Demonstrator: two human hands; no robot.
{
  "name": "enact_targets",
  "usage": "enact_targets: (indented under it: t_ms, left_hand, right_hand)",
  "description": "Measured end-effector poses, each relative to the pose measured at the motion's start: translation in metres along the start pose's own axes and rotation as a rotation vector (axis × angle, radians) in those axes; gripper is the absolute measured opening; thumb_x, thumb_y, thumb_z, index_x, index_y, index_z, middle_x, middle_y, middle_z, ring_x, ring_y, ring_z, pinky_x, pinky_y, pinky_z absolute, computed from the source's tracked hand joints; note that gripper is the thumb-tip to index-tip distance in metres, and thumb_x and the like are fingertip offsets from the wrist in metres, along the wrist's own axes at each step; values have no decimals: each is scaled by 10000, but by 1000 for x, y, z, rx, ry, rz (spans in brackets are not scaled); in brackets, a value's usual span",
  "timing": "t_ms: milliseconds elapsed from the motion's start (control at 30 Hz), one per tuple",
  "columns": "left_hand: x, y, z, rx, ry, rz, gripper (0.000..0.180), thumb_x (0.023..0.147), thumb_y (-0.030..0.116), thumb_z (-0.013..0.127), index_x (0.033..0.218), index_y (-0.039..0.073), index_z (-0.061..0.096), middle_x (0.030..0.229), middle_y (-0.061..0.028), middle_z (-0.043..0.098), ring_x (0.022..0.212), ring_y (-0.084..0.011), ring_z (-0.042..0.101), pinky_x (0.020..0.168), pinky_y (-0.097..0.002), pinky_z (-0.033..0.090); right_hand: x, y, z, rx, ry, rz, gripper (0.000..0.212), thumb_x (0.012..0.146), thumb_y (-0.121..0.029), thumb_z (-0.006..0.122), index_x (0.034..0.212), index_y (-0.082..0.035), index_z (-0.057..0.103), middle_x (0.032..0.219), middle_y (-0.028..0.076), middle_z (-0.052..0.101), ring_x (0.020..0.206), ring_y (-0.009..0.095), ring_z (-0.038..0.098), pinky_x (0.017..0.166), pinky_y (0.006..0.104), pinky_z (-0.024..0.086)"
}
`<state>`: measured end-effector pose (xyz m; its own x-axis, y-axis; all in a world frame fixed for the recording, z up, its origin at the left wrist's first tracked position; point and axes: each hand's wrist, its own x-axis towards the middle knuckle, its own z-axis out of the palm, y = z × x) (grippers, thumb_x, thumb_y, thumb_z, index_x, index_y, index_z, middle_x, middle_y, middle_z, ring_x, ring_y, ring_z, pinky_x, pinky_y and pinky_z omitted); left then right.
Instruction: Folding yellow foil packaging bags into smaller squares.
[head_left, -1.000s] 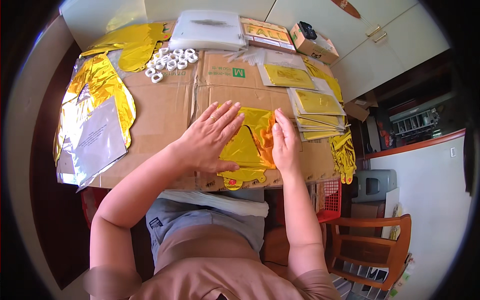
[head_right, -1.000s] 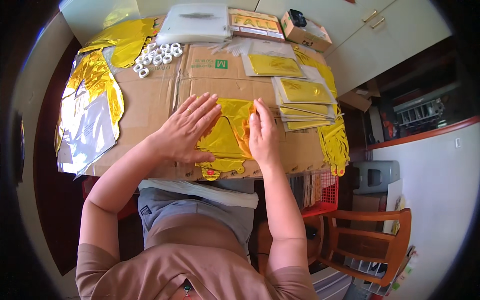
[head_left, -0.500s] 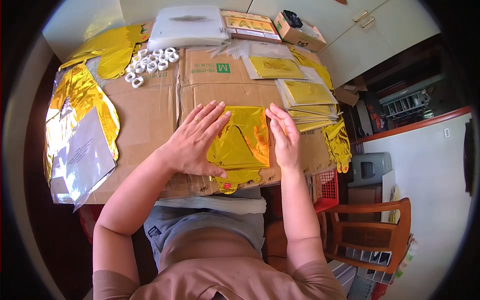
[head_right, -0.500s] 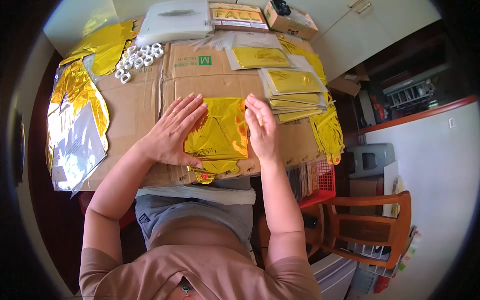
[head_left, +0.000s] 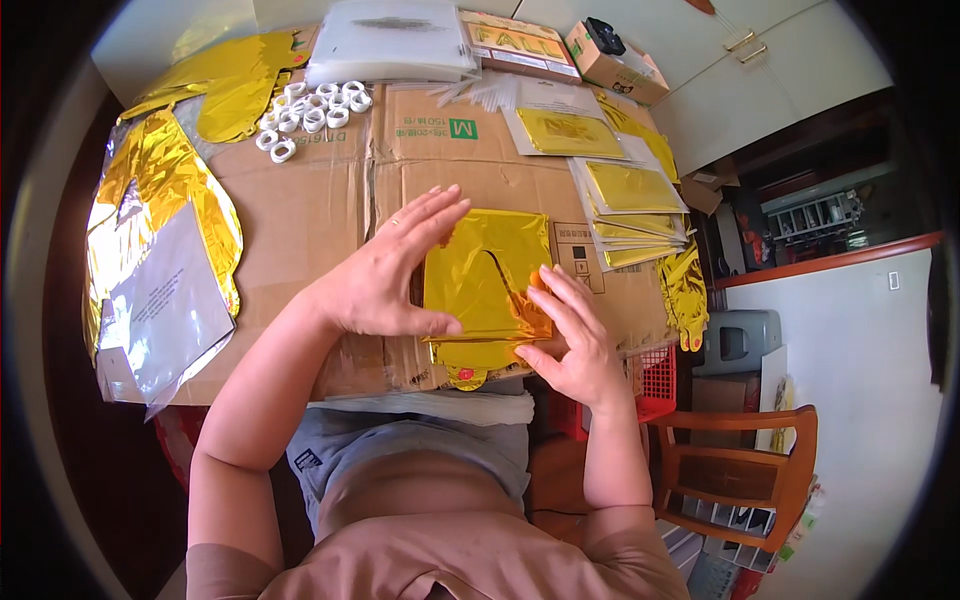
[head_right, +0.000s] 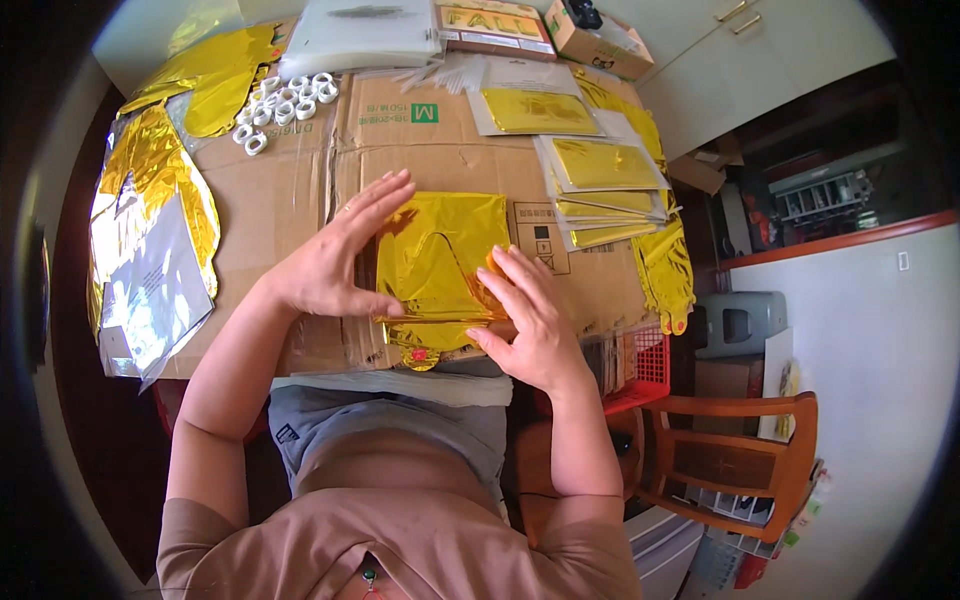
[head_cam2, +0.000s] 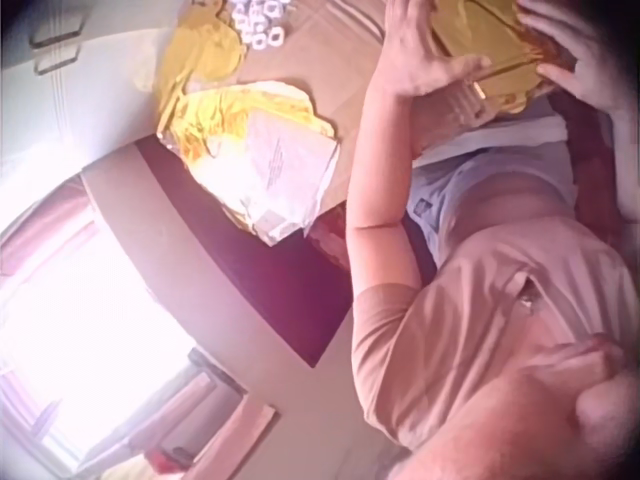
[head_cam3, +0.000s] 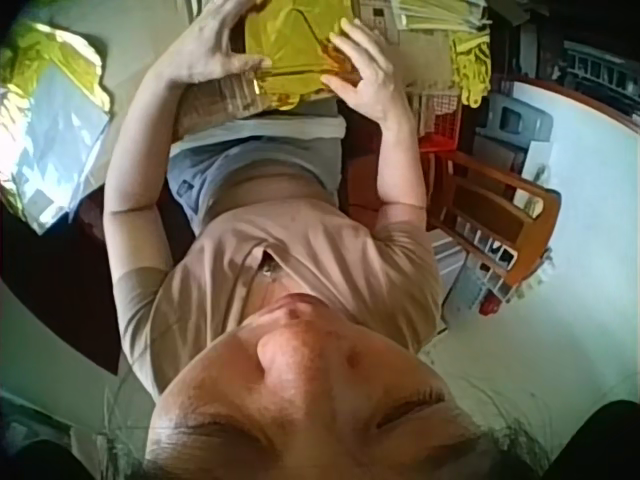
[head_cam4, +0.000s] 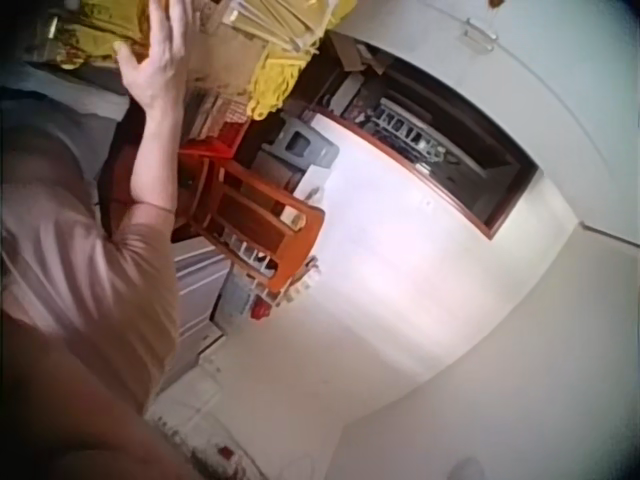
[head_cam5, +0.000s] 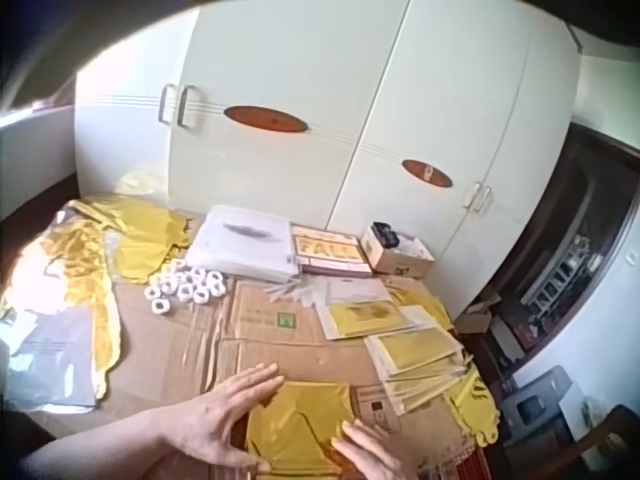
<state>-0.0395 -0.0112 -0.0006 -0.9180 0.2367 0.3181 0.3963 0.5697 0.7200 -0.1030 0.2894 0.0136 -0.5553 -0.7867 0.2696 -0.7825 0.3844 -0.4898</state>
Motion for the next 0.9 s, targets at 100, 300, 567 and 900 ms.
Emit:
enact_targets:
  t_ms: [100, 300, 567, 900]
  left_hand:
    - [3, 6, -4, -153, 6, -85, 1041, 685, 257, 856, 1540, 12, 314, 1599, -228, 289, 1491, -380, 278, 1209, -445, 266]
    - [1, 13, -9, -1, 249, -198, 546, 795, 161, 756, 1284, -11, 584, 1268, -193, 594, 1149, -306, 592, 989, -383, 471]
    - [-42, 78, -7, -105, 136, -670, 274, 865, 171, 732, 1025, -51, 705, 779, -69, 701, 616, -94, 606, 572, -278, 502]
    - [-45, 94, 26, -235, 220, -884, 263, 879, 154, 717, 1029, -60, 685, 745, -56, 693, 586, -106, 671, 494, -257, 485]
  right_hand:
    - [-10, 3, 2, 5, 67, 14, 616, 775, -178, 830, 1333, -55, 598, 1451, 149, 527, 1360, 367, 479, 1149, 466, 377]
    - [-11, 3, 10, 116, 265, 156, 467, 861, -142, 765, 1287, -20, 618, 1311, 182, 619, 1201, 338, 609, 1018, 405, 492]
    - [-19, -6, 14, 326, 367, 494, 371, 901, -82, 738, 1250, -18, 630, 968, 76, 685, 678, 90, 579, 625, 248, 510]
    - [-29, -14, 26, 356, 338, 503, 373, 883, -63, 733, 1241, -22, 633, 883, 74, 690, 673, 135, 617, 642, 291, 522]
